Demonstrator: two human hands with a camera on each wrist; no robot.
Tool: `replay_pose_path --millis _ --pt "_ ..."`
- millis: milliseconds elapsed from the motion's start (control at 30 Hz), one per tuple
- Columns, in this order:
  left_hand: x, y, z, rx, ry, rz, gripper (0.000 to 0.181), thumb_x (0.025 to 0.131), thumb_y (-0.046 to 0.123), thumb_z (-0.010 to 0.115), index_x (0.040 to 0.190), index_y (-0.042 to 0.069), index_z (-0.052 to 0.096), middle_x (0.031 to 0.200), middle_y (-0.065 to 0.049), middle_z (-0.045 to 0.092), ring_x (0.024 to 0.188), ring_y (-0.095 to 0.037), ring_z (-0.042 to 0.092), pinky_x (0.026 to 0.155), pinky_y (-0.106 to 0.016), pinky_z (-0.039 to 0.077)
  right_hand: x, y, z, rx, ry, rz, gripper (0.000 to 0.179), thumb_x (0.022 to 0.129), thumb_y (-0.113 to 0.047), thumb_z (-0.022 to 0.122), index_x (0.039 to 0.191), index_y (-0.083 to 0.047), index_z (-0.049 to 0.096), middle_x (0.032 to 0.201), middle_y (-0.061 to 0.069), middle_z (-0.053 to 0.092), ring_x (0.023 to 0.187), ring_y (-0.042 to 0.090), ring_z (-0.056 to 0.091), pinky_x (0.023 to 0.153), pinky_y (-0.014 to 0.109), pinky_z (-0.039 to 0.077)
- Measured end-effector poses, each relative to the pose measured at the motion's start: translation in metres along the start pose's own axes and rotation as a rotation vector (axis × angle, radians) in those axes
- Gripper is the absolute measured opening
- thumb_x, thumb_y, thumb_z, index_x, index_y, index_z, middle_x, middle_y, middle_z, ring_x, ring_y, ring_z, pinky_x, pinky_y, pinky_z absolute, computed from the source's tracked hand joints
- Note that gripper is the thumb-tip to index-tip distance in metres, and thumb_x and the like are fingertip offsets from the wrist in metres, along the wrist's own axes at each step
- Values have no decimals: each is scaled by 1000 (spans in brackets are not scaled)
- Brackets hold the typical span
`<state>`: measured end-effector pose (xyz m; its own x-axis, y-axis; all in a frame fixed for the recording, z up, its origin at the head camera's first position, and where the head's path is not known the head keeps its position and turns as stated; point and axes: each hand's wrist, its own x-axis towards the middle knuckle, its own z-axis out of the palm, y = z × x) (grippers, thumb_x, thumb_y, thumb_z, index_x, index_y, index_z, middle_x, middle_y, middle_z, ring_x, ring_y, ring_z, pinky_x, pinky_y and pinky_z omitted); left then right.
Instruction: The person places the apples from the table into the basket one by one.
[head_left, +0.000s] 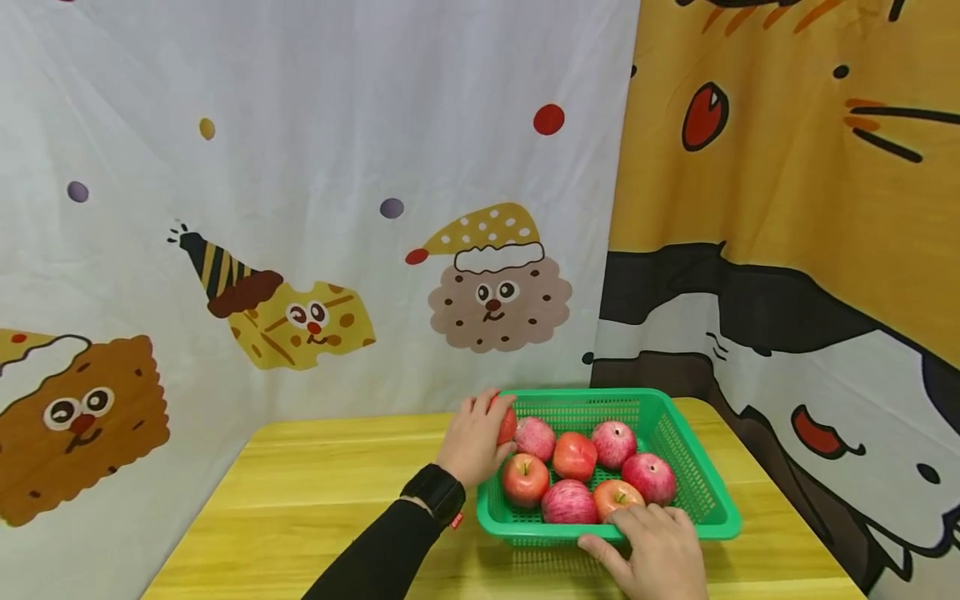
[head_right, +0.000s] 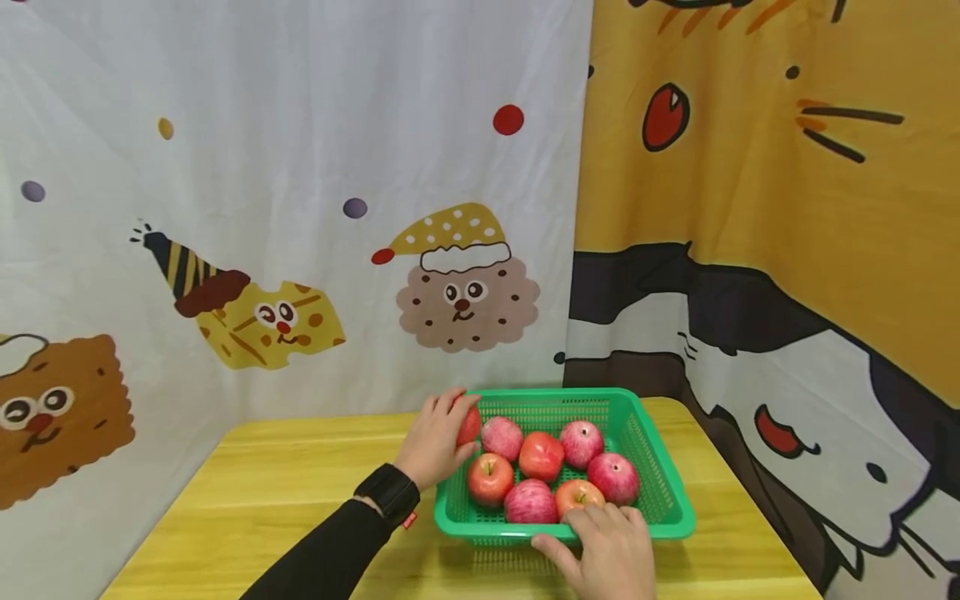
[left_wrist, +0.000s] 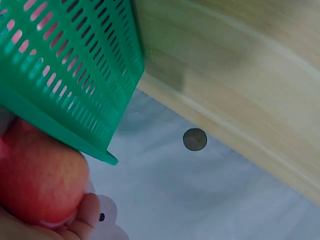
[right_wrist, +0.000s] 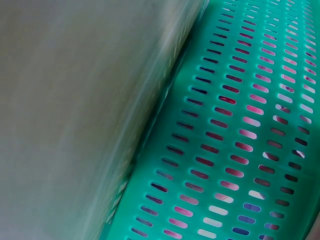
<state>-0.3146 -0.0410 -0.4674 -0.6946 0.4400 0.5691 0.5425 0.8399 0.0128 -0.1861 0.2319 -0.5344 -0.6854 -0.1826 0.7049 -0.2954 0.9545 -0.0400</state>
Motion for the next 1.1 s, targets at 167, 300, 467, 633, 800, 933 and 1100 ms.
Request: replay_pose_path --millis 167,300,467,633,800,933,1100 --pt "5 5 5 56 -28 11 75 85 39 92 148 19 58 146 -13 59 121 -37 61 101 -47 58 0 1 2 -4 18 -21 51 79 -79 74 82 -28 73 83 -10 75 74 15 63 73 39 46" --pt "3 15 12 114 -56 85 73 85 41 91 147 20 58 146 -10 60 123 -33 60 106 -44 55 -1 1 3 -7 28 -31 52 79 -80 73 83 -28 73 83 -10 75 74 15 62 72 39 46" --pt "1 25 23 125 -101 107 66 89 41 87 145 22 58 146 -10 58 120 -32 60 100 -41 57 -1 1 4 -13 43 -37 54 79 -81 72 82 -27 73 81 -10 74 71 15 61 71 39 46" --pt "2 27 31 136 -70 65 66 90 44 86 145 24 57 147 -10 58 119 -32 61 98 -41 59 0 2 3 -8 47 -32 55 79 -81 72 82 -26 74 81 -9 74 72 15 61 72 40 46" --pt "1 28 33 128 -73 49 67 91 46 84 146 23 56 148 -11 58 119 -33 62 100 -41 59 0 1 2 -13 27 -21 55 80 -81 72 83 -26 74 83 -8 75 74 15 62 73 40 46" --pt "-1 28 33 79 -100 28 69 93 48 82 150 21 55 147 -12 58 119 -32 65 103 -41 59 0 1 2 -18 23 -18 56 80 -81 71 84 -26 75 82 -8 75 73 15 61 72 40 47" --pt "-1 27 34 42 -103 5 69 94 48 81 151 18 55 144 -13 60 123 -32 64 107 -41 57 -1 2 4 -17 39 -31 53 79 -79 74 83 -26 74 80 -8 73 72 15 61 72 39 47"
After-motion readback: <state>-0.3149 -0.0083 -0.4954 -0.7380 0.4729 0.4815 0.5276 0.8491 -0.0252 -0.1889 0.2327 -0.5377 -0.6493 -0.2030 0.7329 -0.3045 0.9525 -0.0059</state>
